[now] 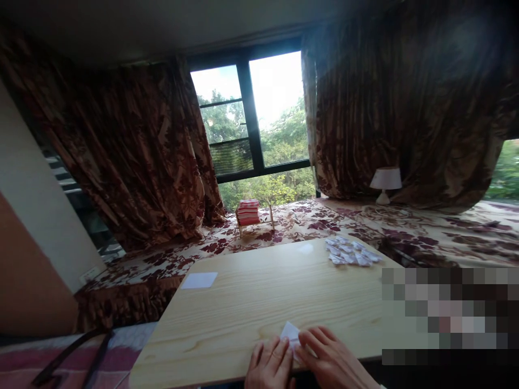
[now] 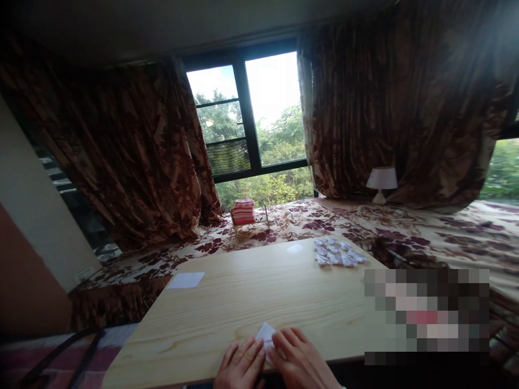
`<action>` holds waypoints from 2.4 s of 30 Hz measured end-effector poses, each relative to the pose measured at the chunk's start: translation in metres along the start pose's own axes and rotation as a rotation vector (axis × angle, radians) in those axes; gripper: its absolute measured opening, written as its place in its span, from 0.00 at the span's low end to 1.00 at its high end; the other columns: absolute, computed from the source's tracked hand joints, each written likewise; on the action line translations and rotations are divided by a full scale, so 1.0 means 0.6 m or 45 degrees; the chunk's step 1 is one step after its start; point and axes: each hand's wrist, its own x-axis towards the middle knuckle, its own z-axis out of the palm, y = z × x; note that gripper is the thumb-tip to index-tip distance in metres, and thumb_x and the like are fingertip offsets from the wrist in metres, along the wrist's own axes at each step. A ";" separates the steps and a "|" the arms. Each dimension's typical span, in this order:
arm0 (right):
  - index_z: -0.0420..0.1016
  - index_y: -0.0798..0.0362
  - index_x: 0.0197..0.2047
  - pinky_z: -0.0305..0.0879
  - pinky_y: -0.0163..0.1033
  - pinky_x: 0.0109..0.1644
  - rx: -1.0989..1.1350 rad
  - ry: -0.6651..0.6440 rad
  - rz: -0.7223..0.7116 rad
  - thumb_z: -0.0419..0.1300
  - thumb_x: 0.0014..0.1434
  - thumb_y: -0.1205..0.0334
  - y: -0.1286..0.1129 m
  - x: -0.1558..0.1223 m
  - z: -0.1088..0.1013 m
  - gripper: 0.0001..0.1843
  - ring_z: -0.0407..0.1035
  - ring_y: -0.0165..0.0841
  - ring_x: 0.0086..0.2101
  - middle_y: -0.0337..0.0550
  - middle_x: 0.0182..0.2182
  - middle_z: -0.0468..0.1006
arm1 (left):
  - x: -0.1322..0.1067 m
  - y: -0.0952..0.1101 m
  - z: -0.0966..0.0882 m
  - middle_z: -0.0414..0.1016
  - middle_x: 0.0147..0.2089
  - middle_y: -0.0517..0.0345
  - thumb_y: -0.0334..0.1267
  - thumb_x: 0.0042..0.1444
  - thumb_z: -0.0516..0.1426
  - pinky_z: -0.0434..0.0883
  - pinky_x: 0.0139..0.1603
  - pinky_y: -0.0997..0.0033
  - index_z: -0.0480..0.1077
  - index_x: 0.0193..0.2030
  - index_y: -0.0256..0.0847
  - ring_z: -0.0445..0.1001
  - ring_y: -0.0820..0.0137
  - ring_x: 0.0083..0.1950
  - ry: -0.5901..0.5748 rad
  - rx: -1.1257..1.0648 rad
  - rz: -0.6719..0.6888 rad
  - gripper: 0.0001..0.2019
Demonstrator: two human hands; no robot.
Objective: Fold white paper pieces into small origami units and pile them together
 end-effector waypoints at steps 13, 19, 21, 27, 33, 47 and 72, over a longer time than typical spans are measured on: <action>0.73 0.50 0.33 0.54 0.38 0.37 -0.062 -0.170 0.315 0.59 0.52 0.76 0.001 -0.010 -0.043 0.10 0.64 0.34 0.33 0.39 0.30 0.72 | 0.025 0.012 -0.018 0.81 0.44 0.54 0.28 0.57 0.47 0.66 0.49 0.63 0.74 0.45 0.42 0.76 0.65 0.47 0.117 -0.035 0.003 0.17; 0.73 0.50 0.37 0.53 0.39 0.37 -0.070 -0.265 0.299 0.59 0.55 0.71 0.004 0.024 -0.029 0.07 0.64 0.35 0.36 0.41 0.34 0.73 | 0.013 -0.001 -0.010 0.78 0.50 0.54 0.29 0.55 0.49 0.62 0.53 0.60 0.72 0.50 0.42 0.74 0.63 0.51 0.007 -0.067 -0.012 0.18; 0.73 0.51 0.39 0.54 0.39 0.37 -0.070 -0.324 0.285 0.60 0.55 0.70 0.004 0.026 -0.021 0.07 0.64 0.36 0.35 0.42 0.34 0.73 | 0.016 -0.004 -0.015 0.78 0.50 0.53 0.29 0.54 0.50 0.62 0.53 0.61 0.71 0.50 0.41 0.74 0.63 0.52 -0.028 -0.063 0.030 0.18; 0.71 0.52 0.45 0.54 0.41 0.37 -0.084 -0.472 0.240 0.58 0.58 0.67 0.010 0.049 -0.014 0.10 0.63 0.38 0.37 0.45 0.37 0.73 | 0.037 0.007 -0.025 0.79 0.48 0.54 0.27 0.53 0.51 0.62 0.52 0.61 0.73 0.47 0.39 0.74 0.63 0.50 -0.006 -0.112 -0.017 0.17; 0.72 0.56 0.37 0.54 0.42 0.37 -0.117 -0.526 0.199 0.58 0.59 0.66 0.015 0.077 -0.007 0.04 0.62 0.40 0.38 0.47 0.36 0.72 | 0.044 0.018 -0.022 0.80 0.46 0.53 0.26 0.55 0.49 0.64 0.50 0.59 0.73 0.46 0.38 0.75 0.62 0.48 0.041 -0.117 -0.054 0.16; 0.72 0.58 0.38 0.53 0.44 0.37 -0.165 -0.487 0.111 0.59 0.57 0.68 0.014 0.049 -0.019 0.05 0.61 0.40 0.38 0.48 0.36 0.72 | 0.039 0.015 -0.017 0.80 0.45 0.49 0.23 0.54 0.52 0.65 0.49 0.58 0.74 0.45 0.35 0.76 0.60 0.47 0.091 -0.123 -0.018 0.15; 0.74 0.59 0.37 0.54 0.44 0.38 -0.199 -0.470 0.084 0.60 0.54 0.72 0.016 0.020 -0.036 0.06 0.62 0.40 0.35 0.48 0.34 0.73 | 0.041 0.026 -0.023 0.80 0.46 0.51 0.23 0.52 0.52 0.65 0.50 0.56 0.73 0.44 0.37 0.76 0.60 0.48 0.052 -0.153 -0.117 0.15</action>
